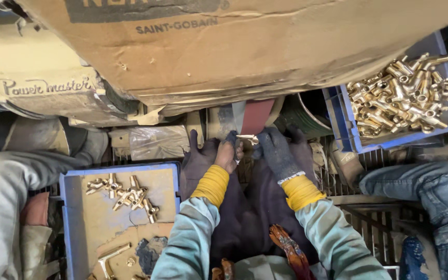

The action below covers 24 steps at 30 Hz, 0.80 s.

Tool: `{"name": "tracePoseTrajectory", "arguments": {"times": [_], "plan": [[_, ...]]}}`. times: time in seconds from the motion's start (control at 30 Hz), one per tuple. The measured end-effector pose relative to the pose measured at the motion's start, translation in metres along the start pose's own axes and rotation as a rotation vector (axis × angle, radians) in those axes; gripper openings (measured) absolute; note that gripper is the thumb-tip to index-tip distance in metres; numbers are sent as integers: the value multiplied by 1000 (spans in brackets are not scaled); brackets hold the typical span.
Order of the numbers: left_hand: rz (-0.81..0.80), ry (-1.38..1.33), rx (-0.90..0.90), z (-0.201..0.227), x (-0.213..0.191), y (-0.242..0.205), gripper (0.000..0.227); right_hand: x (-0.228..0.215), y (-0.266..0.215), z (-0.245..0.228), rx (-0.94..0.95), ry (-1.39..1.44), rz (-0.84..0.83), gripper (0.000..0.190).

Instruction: The person repeatedly picks up small brass-colored metal fittings from a blue tray and grinds them against a belt sander. They hold each piece with gloved hands, rotate it to grind different surfaces, and then place the finished piece back into the tray. The process is repeated for multiple items.

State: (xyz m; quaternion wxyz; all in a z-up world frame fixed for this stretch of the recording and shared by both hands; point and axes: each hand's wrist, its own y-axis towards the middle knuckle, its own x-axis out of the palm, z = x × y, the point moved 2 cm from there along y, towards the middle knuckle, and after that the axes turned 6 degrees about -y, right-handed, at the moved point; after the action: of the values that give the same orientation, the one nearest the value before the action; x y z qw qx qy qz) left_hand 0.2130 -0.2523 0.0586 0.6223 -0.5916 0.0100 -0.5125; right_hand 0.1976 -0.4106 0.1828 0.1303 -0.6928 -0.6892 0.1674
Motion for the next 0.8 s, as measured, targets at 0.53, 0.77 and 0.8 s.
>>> {"name": "tracePoseTrajectory", "arguments": {"times": [0.53, 0.77, 0.8], "plan": [[-293, 845, 944, 41, 1, -149, 15, 8, -87, -86, -258, 80, -285, 38], [-138, 885, 991, 60, 0, -100, 20, 34, -20, -6, 37, 360, -354, 33], [-135, 892, 1003, 61, 0, -96, 23, 36, -15, 3, 51, 376, -331, 33]]}}
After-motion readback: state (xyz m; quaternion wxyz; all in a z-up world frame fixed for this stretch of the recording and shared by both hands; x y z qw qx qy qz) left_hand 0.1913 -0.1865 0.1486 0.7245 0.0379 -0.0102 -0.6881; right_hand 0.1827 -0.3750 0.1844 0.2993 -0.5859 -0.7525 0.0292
